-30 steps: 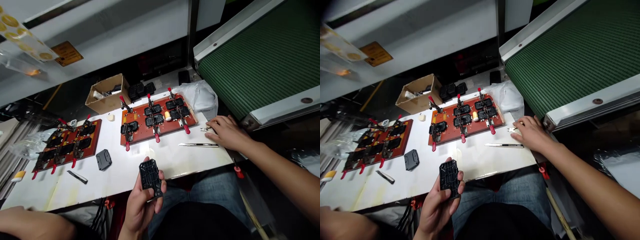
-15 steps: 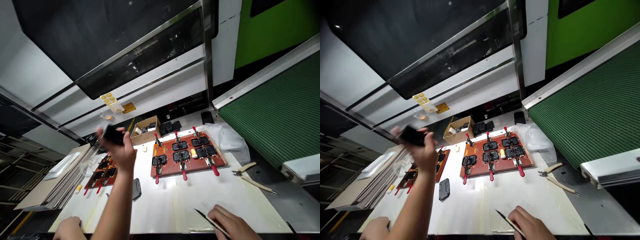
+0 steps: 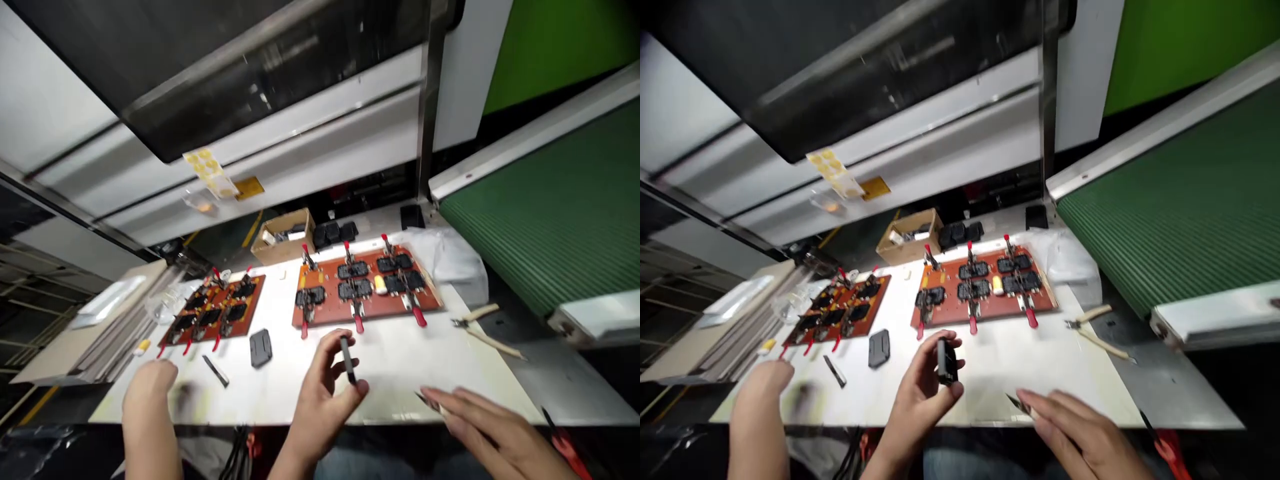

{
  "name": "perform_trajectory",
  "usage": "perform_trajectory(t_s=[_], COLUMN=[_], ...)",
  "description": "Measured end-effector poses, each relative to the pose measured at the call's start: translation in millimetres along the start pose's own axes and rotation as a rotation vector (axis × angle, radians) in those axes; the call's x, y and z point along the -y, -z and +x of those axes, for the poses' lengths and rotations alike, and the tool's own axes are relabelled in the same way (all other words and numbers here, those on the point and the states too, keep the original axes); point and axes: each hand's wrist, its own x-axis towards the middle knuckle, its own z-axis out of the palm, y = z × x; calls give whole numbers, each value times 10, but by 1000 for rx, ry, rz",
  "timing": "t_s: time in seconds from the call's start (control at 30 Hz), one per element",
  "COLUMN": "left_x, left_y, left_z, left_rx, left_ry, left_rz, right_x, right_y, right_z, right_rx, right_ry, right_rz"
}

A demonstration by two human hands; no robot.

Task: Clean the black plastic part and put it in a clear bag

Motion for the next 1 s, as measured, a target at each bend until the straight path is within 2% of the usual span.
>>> perform_trajectory(t_s=[0.1, 0.2, 0.27, 0.47, 0.77, 1.0], left_x=[196, 234, 234, 192, 212, 199], left_y=[-231, -224, -169, -90, -139, -161], left_z=[-370, -491, -518, -556, -521, -510], left_rx=[127, 152, 158, 195, 240, 273], left_ry=[124, 170, 168, 131, 153, 184], left_rz=[1, 47, 83, 136, 111, 99], right_x=[283, 436, 469, 470, 454, 419], right_y=[122, 119, 96, 81, 45, 65], right_z=[84, 169, 187, 195, 162, 179], right_rx=[104, 187, 220, 255, 205, 243], right_ry=[155, 300, 334, 341, 330, 324], right_rz=[11, -26, -66, -107, -95, -124])
